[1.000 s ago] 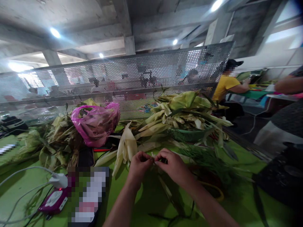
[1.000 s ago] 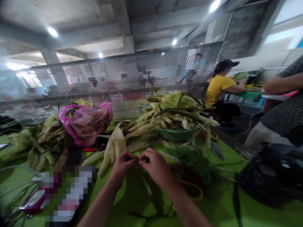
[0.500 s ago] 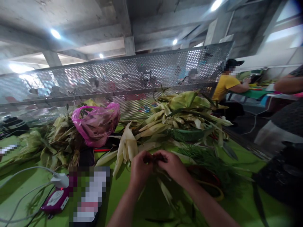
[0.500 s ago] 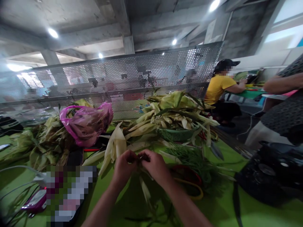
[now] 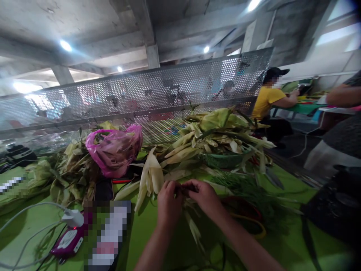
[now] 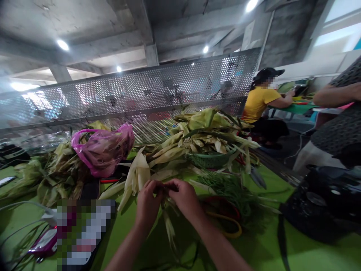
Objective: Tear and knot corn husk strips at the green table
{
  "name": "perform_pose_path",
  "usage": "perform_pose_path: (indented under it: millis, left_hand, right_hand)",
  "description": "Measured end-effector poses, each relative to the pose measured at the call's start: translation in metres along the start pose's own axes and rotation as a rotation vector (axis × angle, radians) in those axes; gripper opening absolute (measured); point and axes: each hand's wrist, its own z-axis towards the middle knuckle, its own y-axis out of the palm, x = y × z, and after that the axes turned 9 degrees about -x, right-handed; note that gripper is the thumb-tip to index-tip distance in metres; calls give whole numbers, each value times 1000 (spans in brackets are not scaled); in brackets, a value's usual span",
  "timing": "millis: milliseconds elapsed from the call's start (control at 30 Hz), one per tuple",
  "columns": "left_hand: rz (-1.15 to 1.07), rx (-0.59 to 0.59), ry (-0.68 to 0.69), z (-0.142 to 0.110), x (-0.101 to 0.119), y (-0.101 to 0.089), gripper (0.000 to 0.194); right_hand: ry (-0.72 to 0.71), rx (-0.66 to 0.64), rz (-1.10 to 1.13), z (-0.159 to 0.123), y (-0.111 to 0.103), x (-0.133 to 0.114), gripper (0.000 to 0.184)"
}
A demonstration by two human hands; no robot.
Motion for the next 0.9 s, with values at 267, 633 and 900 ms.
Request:
perform_pose_path:
  millis: [267,633,900]
  left_hand:
    - [-99,-11,29,2,-2,-1,14]
    - [-122,-28,16,2,0,-3,14]
    - [-96,-12,-2,1,-1,-2,15]
  right_hand:
    - [7,-75,-11,0,-6,-3,23]
    - [-122,96,-342,-8,-5,-12,6]
    - [-77,30,-153,-5,-2,-10,13]
